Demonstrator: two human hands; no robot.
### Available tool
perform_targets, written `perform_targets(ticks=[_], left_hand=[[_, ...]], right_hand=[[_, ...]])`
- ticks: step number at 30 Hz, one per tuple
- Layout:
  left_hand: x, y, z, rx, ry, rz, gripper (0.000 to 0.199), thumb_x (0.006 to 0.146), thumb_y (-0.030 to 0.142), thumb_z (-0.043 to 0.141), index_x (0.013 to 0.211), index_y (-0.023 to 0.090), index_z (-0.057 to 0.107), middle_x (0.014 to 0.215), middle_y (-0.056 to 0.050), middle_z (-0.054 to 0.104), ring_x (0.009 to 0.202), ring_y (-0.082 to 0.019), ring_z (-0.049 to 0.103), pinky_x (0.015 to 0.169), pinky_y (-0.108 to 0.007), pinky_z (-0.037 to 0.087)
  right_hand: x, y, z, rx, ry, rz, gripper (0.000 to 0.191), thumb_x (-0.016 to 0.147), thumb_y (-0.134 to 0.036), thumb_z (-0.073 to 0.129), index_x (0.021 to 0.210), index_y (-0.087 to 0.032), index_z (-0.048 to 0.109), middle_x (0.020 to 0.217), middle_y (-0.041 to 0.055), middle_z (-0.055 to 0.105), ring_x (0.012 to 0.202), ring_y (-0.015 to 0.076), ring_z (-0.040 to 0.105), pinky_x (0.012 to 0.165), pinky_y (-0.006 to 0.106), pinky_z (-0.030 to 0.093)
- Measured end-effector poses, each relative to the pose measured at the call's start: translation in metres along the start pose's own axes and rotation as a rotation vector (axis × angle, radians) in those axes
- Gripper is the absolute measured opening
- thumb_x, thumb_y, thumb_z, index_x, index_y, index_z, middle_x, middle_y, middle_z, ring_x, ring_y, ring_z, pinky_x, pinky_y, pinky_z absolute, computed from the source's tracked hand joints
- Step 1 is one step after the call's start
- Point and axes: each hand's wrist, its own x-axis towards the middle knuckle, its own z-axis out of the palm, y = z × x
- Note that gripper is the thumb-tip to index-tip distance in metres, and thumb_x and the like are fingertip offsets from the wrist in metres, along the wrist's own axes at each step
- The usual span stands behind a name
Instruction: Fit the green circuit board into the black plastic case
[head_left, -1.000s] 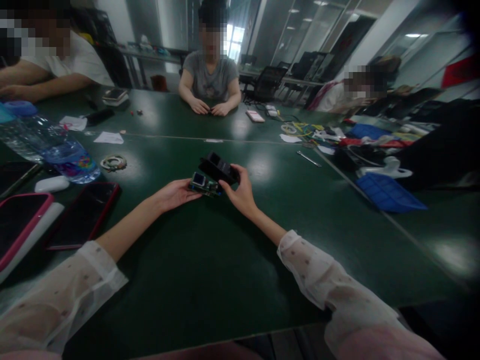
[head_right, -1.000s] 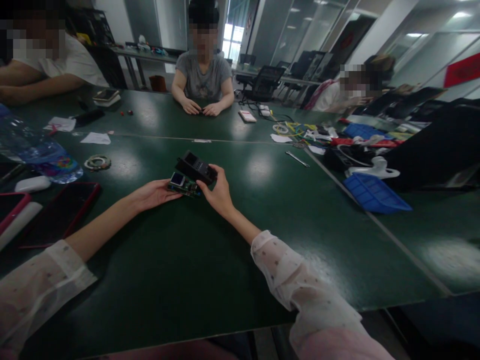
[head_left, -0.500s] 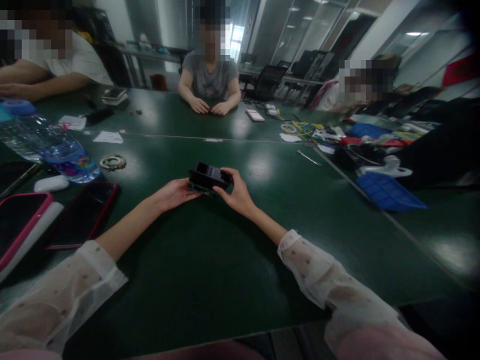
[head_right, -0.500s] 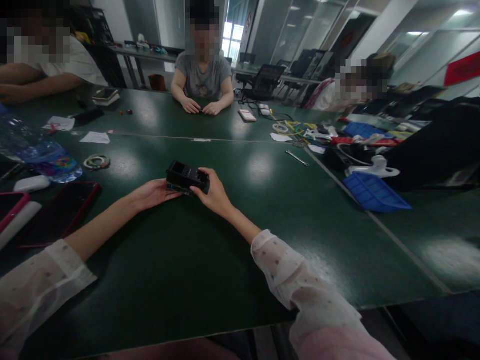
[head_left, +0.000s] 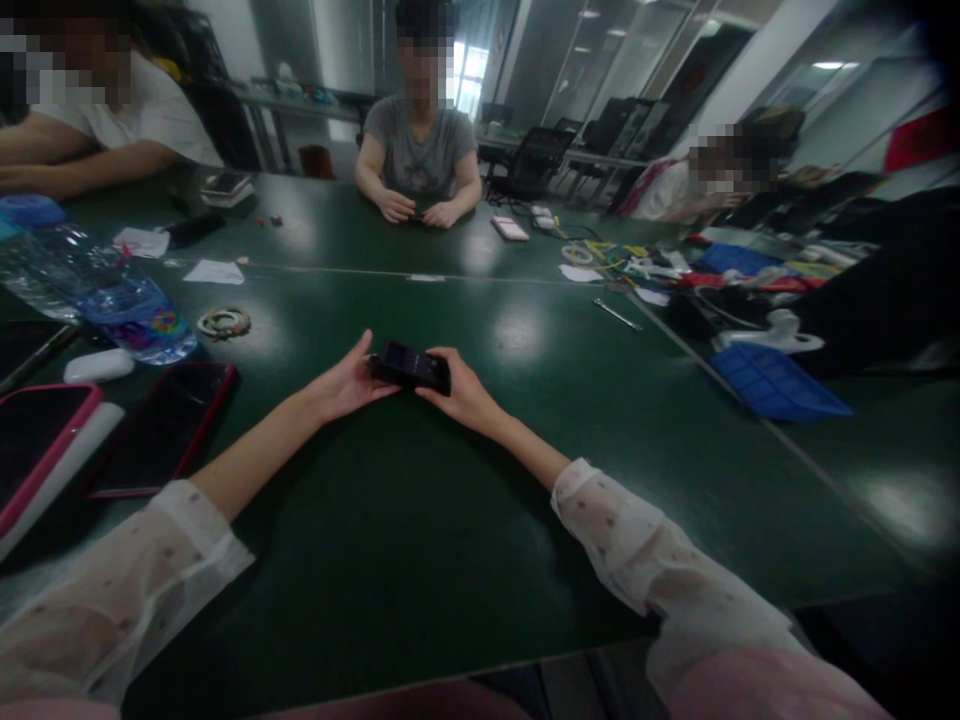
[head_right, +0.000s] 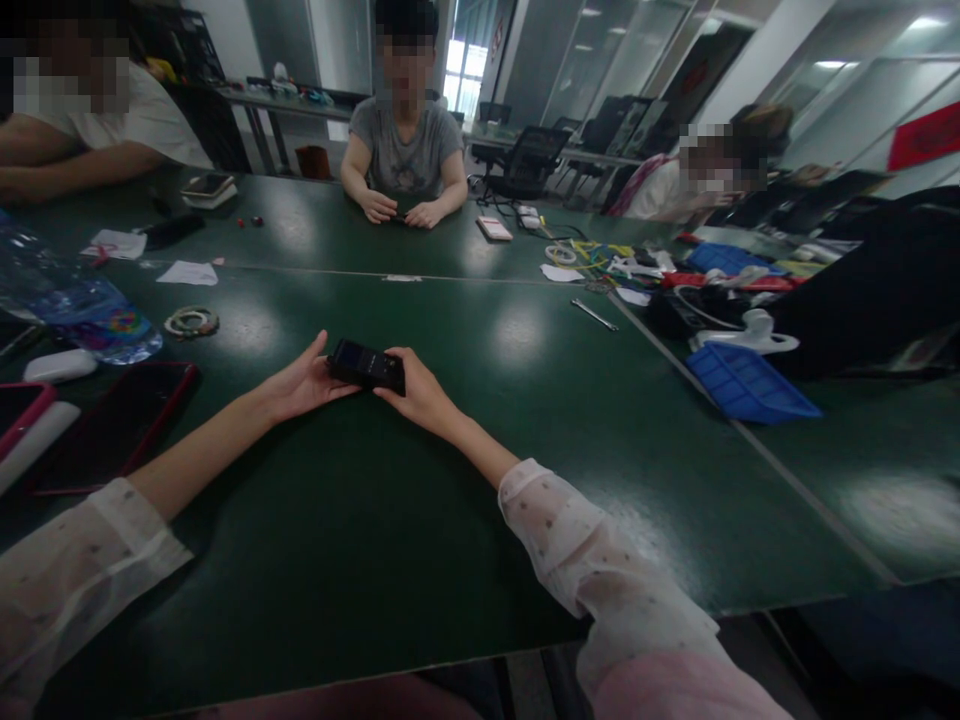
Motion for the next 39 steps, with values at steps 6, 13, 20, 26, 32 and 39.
perform_targets(ticks=[6,13,20,26,32,39], left_hand=[[-0.007,0.0,0.011,0.069,0.024,0.058,0.037,0.085,0.025,0.069,0.119,0.014,0.06,0.115,-0.014,0.069,0.12,-0.026,0.06,0.11,-0.042,0.043],[-0.006,-0.001,0.004,0.069,0.01,0.073,0.04,0.084,0.022,0.068,0.123,0.013,0.059,0.12,-0.015,0.067,0.121,-0.027,0.059,0.109,-0.041,0.045],[-0.009,-0.002,0.005,0.043,0.018,0.099,0.043,0.085,0.022,0.068,0.126,0.015,0.058,0.12,-0.013,0.066,0.121,-0.025,0.059,0.108,-0.038,0.047],[-0.01,-0.002,0.003,0.042,0.007,0.087,0.05,0.085,0.021,0.068,0.132,0.019,0.053,0.126,-0.013,0.063,0.125,-0.027,0.057,0.109,-0.04,0.046],[-0.01,-0.003,0.005,0.044,0.02,0.095,0.047,0.084,0.02,0.068,0.129,0.017,0.055,0.121,-0.012,0.065,0.122,-0.026,0.058,0.109,-0.039,0.046],[-0.011,-0.003,0.006,0.073,0.009,0.092,0.044,0.083,0.022,0.069,0.125,0.018,0.058,0.12,-0.012,0.065,0.12,-0.025,0.059,0.109,-0.038,0.046]], right_hand=[[0.0,0.001,0.0,-0.01,-0.009,-0.026,0.053,0.083,-0.028,0.069,0.127,-0.021,0.04,0.121,0.0134,0.056,0.112,0.0286,0.059,0.097,0.049,0.049],[0.0,0.001,-0.003,0.082,-0.012,-0.021,0.051,0.084,-0.028,0.069,0.127,-0.025,0.041,0.125,0.0106,0.054,0.117,0.0271,0.057,0.101,0.049,0.048],[0.006,0.004,-0.004,0.378,-0.036,0.159,0.053,0.082,-0.046,0.071,0.124,-0.025,0.047,0.122,0.0085,0.059,0.11,0.0242,0.062,0.096,0.045,0.051],[0.009,0.001,-0.012,0.623,-0.066,0.37,0.053,0.078,-0.047,0.074,0.121,-0.024,0.053,0.118,0.0079,0.065,0.107,0.0218,0.065,0.097,0.044,0.052],[0.01,0.012,-0.013,0.776,-0.114,0.418,0.056,0.074,-0.042,0.079,0.122,-0.023,0.056,0.114,0.0081,0.067,0.104,0.0223,0.067,0.098,0.046,0.052],[0.01,0.014,-0.014,0.796,-0.134,0.443,0.054,0.074,-0.039,0.079,0.122,-0.025,0.057,0.111,0.0065,0.068,0.101,0.0217,0.067,0.095,0.045,0.054]])
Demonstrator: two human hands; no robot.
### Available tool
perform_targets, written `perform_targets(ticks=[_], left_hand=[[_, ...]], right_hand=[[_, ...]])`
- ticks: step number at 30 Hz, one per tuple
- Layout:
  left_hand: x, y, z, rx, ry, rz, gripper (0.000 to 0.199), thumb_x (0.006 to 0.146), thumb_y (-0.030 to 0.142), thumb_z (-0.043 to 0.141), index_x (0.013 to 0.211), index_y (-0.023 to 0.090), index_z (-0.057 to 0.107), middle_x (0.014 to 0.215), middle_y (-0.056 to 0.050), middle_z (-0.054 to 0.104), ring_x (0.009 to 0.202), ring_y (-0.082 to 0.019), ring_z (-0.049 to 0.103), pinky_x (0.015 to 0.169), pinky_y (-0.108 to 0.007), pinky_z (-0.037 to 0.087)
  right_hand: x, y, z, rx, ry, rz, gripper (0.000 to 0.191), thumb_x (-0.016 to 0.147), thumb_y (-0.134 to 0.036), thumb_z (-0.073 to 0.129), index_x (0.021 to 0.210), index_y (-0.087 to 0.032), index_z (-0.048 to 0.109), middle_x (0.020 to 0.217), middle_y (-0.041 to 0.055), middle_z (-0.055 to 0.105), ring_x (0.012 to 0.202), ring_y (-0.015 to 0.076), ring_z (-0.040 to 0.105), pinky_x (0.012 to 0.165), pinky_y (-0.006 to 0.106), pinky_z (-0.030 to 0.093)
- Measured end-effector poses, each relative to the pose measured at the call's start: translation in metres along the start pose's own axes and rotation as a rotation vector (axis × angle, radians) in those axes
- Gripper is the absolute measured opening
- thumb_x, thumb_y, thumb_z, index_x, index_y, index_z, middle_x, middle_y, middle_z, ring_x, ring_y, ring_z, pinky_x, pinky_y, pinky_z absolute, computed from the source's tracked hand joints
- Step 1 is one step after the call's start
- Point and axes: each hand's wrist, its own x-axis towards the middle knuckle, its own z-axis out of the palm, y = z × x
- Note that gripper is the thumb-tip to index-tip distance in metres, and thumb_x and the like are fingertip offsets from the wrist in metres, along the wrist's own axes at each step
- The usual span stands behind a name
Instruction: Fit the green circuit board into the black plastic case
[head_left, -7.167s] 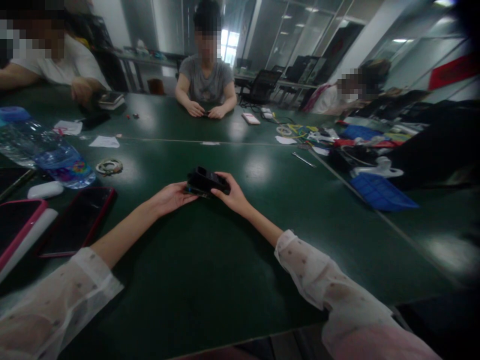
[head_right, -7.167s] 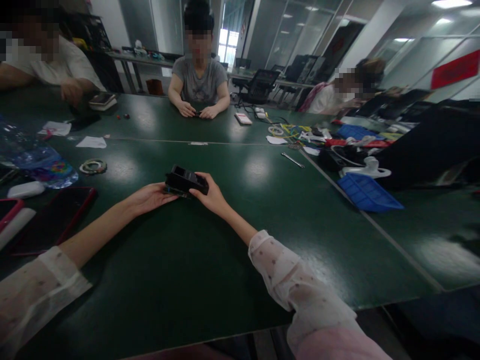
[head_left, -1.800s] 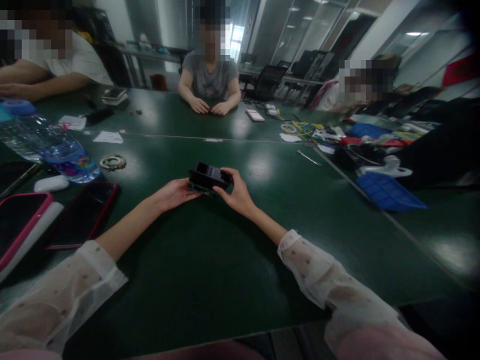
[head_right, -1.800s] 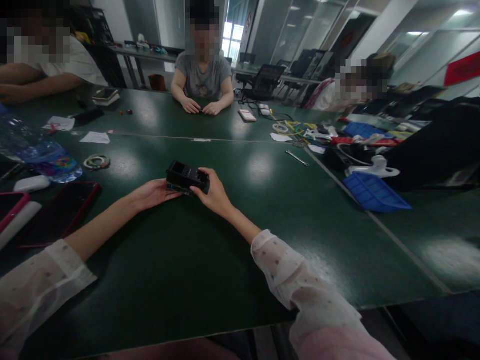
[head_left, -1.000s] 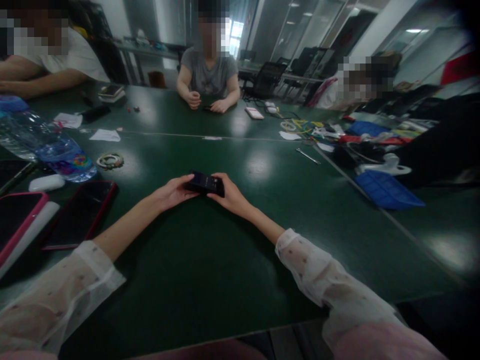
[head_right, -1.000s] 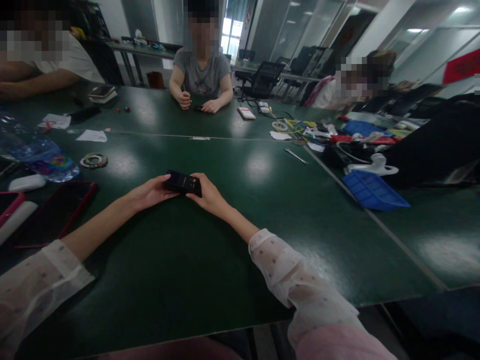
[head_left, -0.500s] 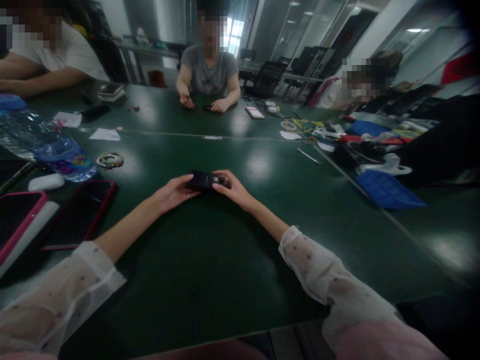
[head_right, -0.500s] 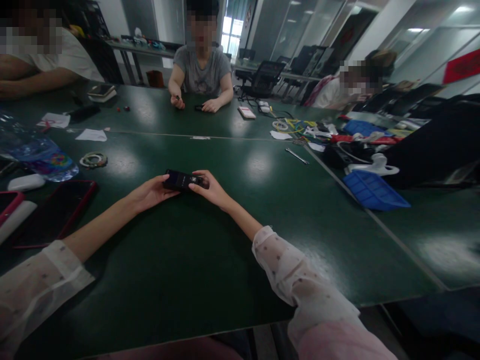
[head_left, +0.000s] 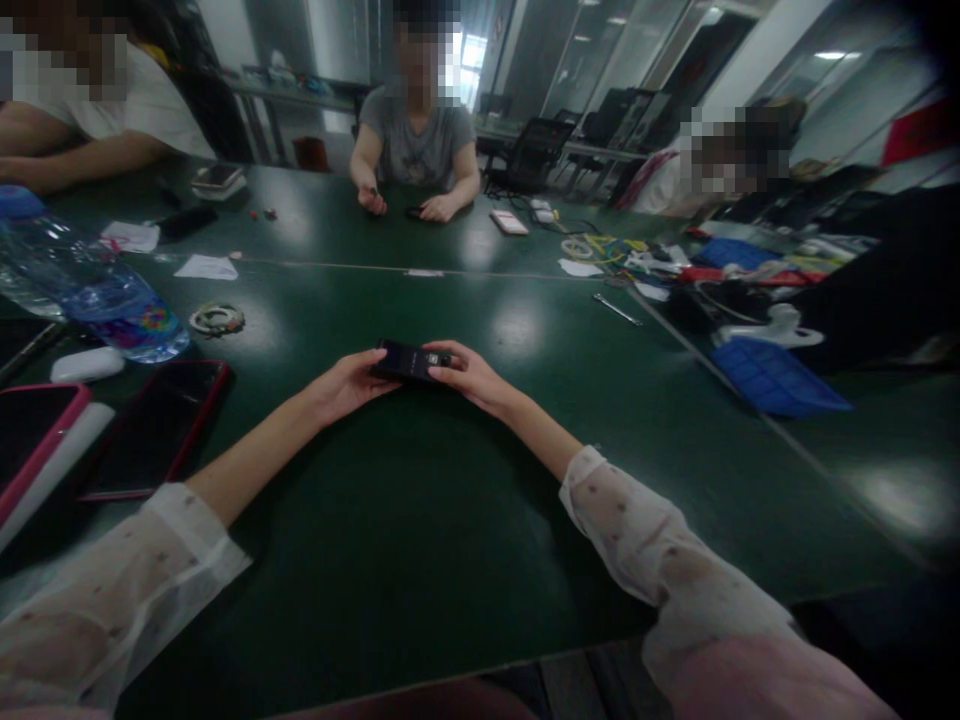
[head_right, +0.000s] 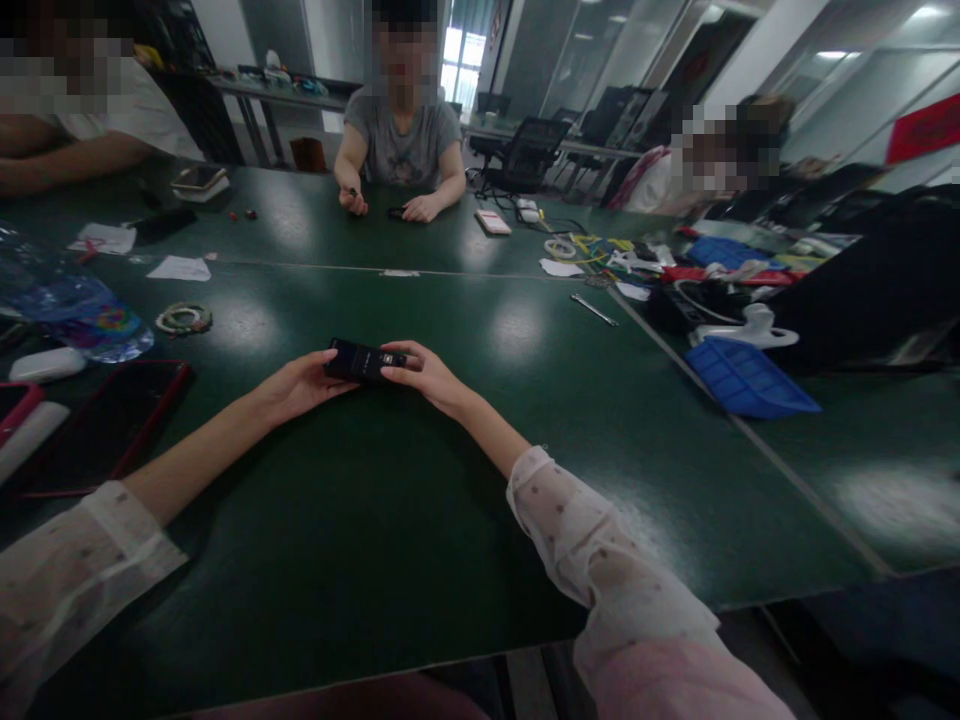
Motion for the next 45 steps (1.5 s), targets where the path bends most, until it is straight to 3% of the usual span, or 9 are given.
perform_targets(ticks=[15,22,30,34,39,45], left_hand=[[0.001,0.0,-0.001,-0.005,-0.027,-0.008,0.04,0.086,0.022,0.067,0.124,0.016,0.059,0.122,-0.014,0.063,0.119,-0.026,0.06,0.11,-0.04,0.044],[0.002,0.001,-0.002,-0.014,-0.064,-0.027,0.041,0.086,0.023,0.067,0.126,0.015,0.058,0.128,-0.014,0.061,0.12,-0.027,0.06,0.109,-0.041,0.045],[0.005,0.0,-0.004,-0.021,-0.067,-0.031,0.038,0.087,0.023,0.066,0.123,0.015,0.058,0.124,-0.015,0.064,0.119,-0.028,0.061,0.108,-0.042,0.047],[0.005,0.001,-0.003,0.009,-0.049,-0.023,0.041,0.086,0.024,0.067,0.125,0.015,0.057,0.126,-0.016,0.064,0.12,-0.028,0.061,0.108,-0.041,0.047],[0.005,0.003,0.0,0.005,-0.001,-0.045,0.045,0.086,0.026,0.068,0.128,0.015,0.055,0.128,-0.017,0.063,0.122,-0.028,0.06,0.107,-0.042,0.048],[0.007,0.004,0.0,-0.035,0.023,-0.079,0.049,0.087,0.032,0.068,0.131,0.015,0.054,0.125,-0.017,0.065,0.119,-0.028,0.062,0.106,-0.042,0.048]], right_hand=[[0.0,0.002,0.0,0.031,0.001,-0.015,0.046,0.073,-0.035,0.08,0.111,-0.025,0.057,0.106,0.0043,0.067,0.095,0.0194,0.067,0.091,0.042,0.054],[0.0,0.002,0.0,0.099,0.014,-0.002,0.042,0.07,-0.031,0.083,0.102,-0.025,0.057,0.103,0.0013,0.065,0.092,0.0162,0.064,0.088,0.035,0.052],[-0.001,0.002,0.006,0.035,0.055,0.0,0.04,0.074,-0.036,0.078,0.104,-0.026,0.053,0.105,0.0008,0.063,0.096,0.0177,0.062,0.087,0.034,0.051],[-0.002,0.002,0.011,-0.129,0.105,-0.059,0.036,0.079,-0.037,0.072,0.107,-0.025,0.052,0.107,0.0018,0.06,0.096,0.0183,0.06,0.088,0.036,0.05],[-0.005,0.001,0.018,-0.314,0.125,-0.242,0.03,0.089,-0.036,0.061,0.116,-0.024,0.053,0.118,0.0059,0.058,0.111,0.0215,0.057,0.095,0.039,0.05],[-0.007,0.004,0.023,-0.543,0.128,-0.403,0.053,0.083,-0.036,0.071,0.131,-0.025,0.049,0.129,0.0095,0.056,0.119,0.0258,0.056,0.101,0.045,0.047]])
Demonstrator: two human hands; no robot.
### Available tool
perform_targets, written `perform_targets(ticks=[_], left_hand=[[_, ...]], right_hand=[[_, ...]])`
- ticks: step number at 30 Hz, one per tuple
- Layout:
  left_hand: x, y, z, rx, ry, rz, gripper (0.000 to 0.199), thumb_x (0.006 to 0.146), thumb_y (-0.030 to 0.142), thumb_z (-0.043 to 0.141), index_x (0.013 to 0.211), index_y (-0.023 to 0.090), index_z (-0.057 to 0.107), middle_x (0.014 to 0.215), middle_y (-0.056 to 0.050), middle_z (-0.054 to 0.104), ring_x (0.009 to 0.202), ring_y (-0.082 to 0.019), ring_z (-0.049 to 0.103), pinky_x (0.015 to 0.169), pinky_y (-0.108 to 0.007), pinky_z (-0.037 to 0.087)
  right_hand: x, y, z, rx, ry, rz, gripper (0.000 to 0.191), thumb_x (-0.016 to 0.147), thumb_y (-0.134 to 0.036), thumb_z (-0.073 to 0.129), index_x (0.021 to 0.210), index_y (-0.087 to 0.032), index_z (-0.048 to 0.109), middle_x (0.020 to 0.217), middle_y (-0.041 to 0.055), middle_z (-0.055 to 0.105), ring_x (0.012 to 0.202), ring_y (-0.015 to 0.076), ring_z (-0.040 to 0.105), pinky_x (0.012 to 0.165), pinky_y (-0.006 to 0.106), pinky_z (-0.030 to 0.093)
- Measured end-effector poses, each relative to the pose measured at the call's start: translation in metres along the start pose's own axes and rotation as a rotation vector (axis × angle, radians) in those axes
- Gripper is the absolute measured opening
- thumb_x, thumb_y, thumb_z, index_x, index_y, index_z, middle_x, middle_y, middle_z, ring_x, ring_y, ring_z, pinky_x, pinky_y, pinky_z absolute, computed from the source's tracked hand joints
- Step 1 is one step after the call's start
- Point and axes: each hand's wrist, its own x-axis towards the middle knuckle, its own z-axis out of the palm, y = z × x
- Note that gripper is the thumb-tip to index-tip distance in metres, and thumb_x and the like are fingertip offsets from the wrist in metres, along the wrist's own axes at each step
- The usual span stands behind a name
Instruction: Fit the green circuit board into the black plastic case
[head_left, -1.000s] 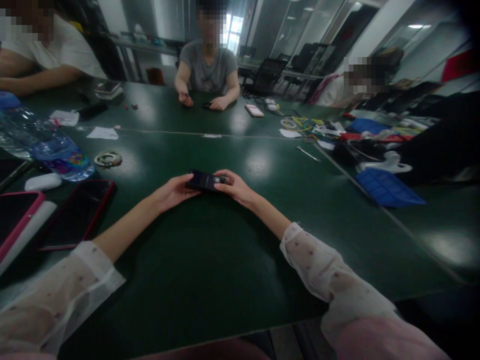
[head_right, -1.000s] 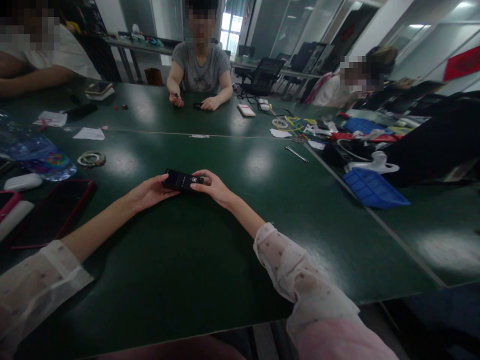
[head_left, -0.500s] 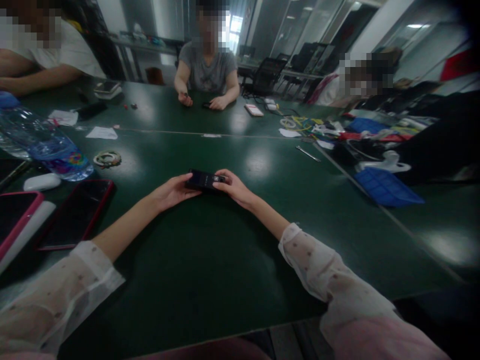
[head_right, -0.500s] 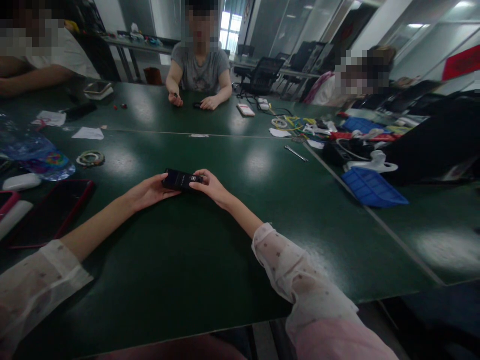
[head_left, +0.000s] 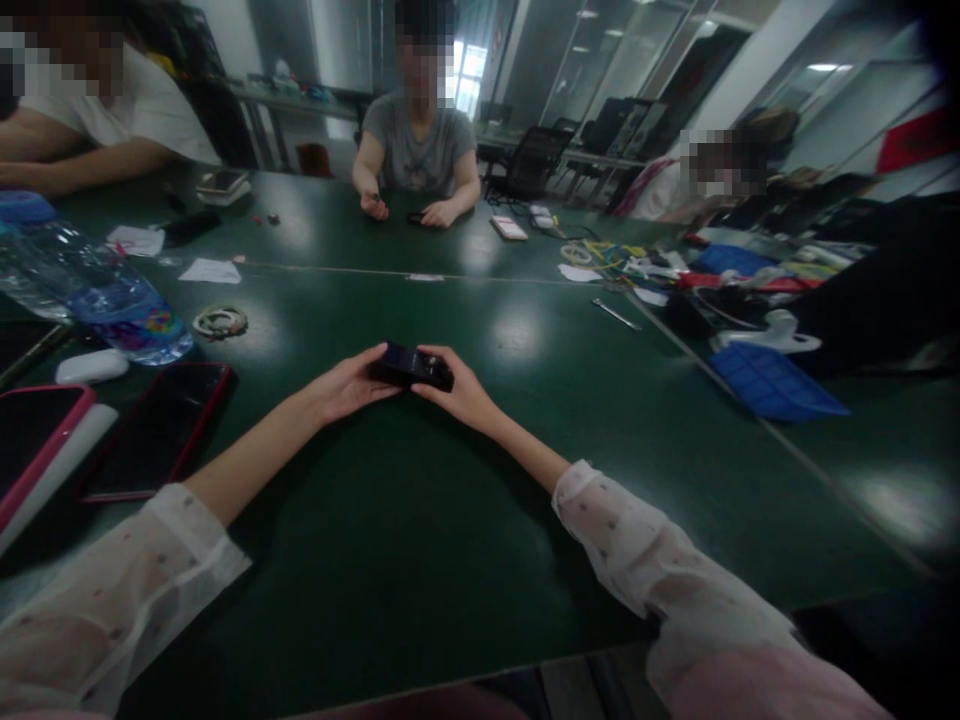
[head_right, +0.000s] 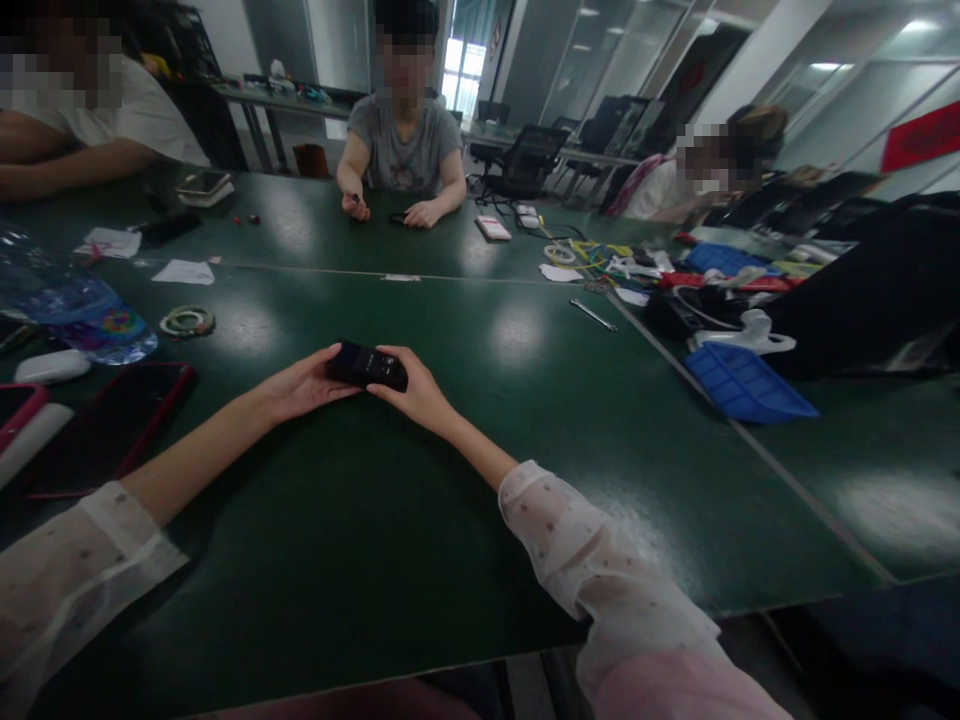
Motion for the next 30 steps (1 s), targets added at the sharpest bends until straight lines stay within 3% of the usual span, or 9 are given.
perform_targets(ticks=[3,10,21,30], left_hand=[[0.0027,-0.0005,-0.0019,-0.045,0.006,-0.02,0.044,0.092,0.037,0.061,0.13,0.015,0.055,0.123,-0.016,0.066,0.116,-0.027,0.063,0.104,-0.043,0.048],[0.0062,-0.0012,-0.004,-0.074,0.047,-0.041,0.037,0.1,0.028,0.045,0.133,0.014,0.053,0.109,-0.013,0.071,0.103,-0.023,0.069,0.1,-0.04,0.051],[0.0069,-0.001,-0.0053,-0.141,0.015,-0.058,0.044,0.102,0.032,0.038,0.14,0.011,0.045,0.111,-0.017,0.069,0.105,-0.025,0.068,0.1,-0.042,0.05],[0.0067,-0.003,-0.0078,-0.088,-0.001,-0.019,0.037,0.097,0.015,0.043,0.133,0.009,0.051,0.11,-0.016,0.07,0.106,-0.025,0.069,0.103,-0.04,0.05]], right_hand=[[0.0007,0.0019,0.0008,-0.061,0.018,-0.015,0.051,0.083,-0.032,0.071,0.129,-0.024,0.051,0.128,0.0102,0.058,0.121,0.0263,0.056,0.103,0.047,0.046],[0.0009,0.0053,0.0013,-0.109,0.045,-0.038,0.049,0.083,-0.032,0.071,0.127,-0.024,0.052,0.126,0.0102,0.061,0.118,0.0265,0.059,0.102,0.048,0.047],[-0.0002,0.0064,0.002,-0.068,0.062,0.007,0.048,0.083,-0.032,0.071,0.126,-0.023,0.052,0.126,0.0104,0.06,0.119,0.0261,0.059,0.104,0.047,0.047],[-0.0009,0.0085,0.0015,-0.046,0.077,0.037,0.049,0.084,-0.035,0.07,0.127,-0.024,0.05,0.126,0.0107,0.059,0.116,0.0261,0.059,0.102,0.048,0.048]])
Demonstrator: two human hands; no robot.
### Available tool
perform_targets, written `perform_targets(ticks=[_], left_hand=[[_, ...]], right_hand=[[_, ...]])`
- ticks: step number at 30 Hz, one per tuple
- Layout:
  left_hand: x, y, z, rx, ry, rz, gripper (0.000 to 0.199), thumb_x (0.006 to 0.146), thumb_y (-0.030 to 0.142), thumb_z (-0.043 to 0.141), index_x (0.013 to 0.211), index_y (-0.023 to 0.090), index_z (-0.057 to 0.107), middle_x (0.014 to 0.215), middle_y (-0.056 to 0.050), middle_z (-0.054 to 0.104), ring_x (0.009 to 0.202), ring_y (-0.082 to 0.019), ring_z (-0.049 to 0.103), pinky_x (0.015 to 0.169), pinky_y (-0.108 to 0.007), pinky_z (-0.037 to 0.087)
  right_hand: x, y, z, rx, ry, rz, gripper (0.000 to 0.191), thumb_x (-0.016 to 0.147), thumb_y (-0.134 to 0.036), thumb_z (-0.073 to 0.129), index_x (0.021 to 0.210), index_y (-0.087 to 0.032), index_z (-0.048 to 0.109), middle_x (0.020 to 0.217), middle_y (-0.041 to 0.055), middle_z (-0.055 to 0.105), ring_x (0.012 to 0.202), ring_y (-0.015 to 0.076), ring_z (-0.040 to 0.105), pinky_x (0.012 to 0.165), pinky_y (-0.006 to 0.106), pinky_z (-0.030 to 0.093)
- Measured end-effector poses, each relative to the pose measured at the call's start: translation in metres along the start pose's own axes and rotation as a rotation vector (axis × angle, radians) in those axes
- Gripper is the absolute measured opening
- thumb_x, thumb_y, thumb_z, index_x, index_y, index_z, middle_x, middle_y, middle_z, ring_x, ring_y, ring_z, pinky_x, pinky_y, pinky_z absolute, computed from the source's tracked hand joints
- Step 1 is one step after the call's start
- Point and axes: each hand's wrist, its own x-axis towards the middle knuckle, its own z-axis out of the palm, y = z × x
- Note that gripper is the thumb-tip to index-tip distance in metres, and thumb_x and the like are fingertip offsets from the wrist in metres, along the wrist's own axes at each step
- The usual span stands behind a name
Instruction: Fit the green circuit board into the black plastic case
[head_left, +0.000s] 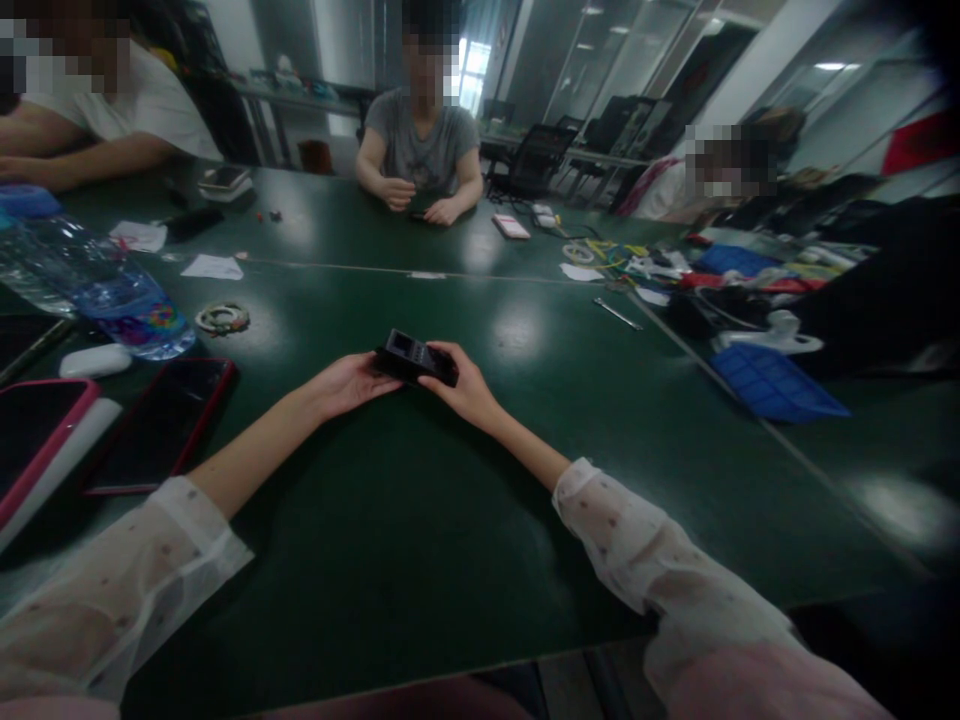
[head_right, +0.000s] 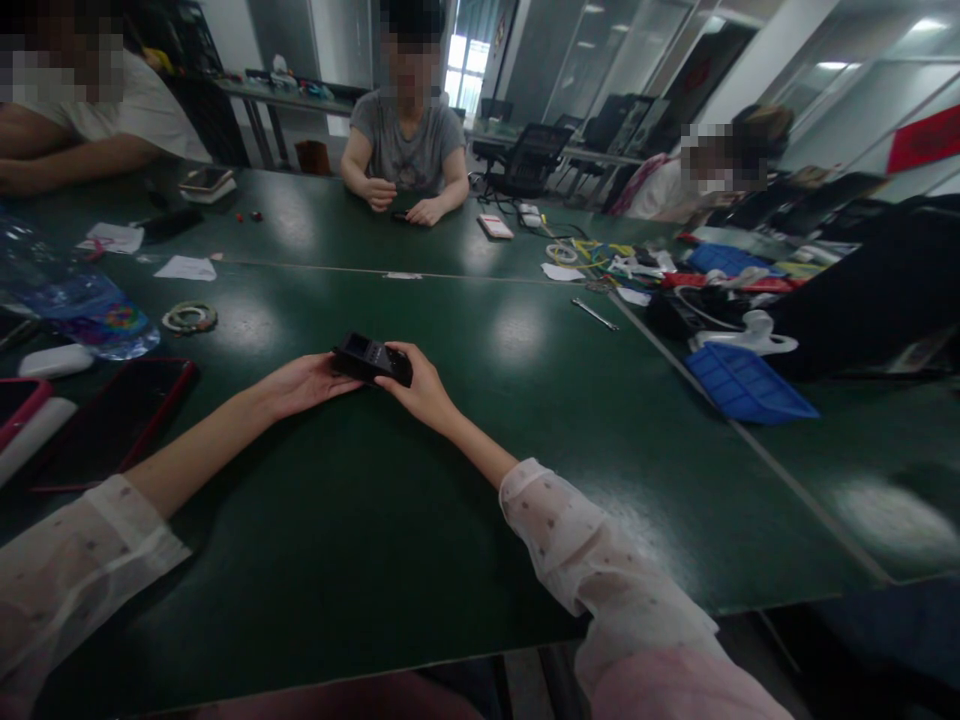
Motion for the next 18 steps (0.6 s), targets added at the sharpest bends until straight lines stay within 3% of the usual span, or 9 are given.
perform_targets(ticks=[18], left_hand=[[-0.0003,0.0003,0.0055,0.075,0.017,0.032,0.032,0.089,0.005,0.049,0.119,0.005,0.059,0.104,-0.016,0.07,0.1,-0.025,0.071,0.101,-0.037,0.052]], right_hand=[[0.0028,-0.0029,-0.0032,0.058,0.076,0.0,0.05,0.084,-0.043,0.069,0.127,-0.025,0.05,0.125,0.0094,0.059,0.114,0.0254,0.059,0.1,0.044,0.049]])
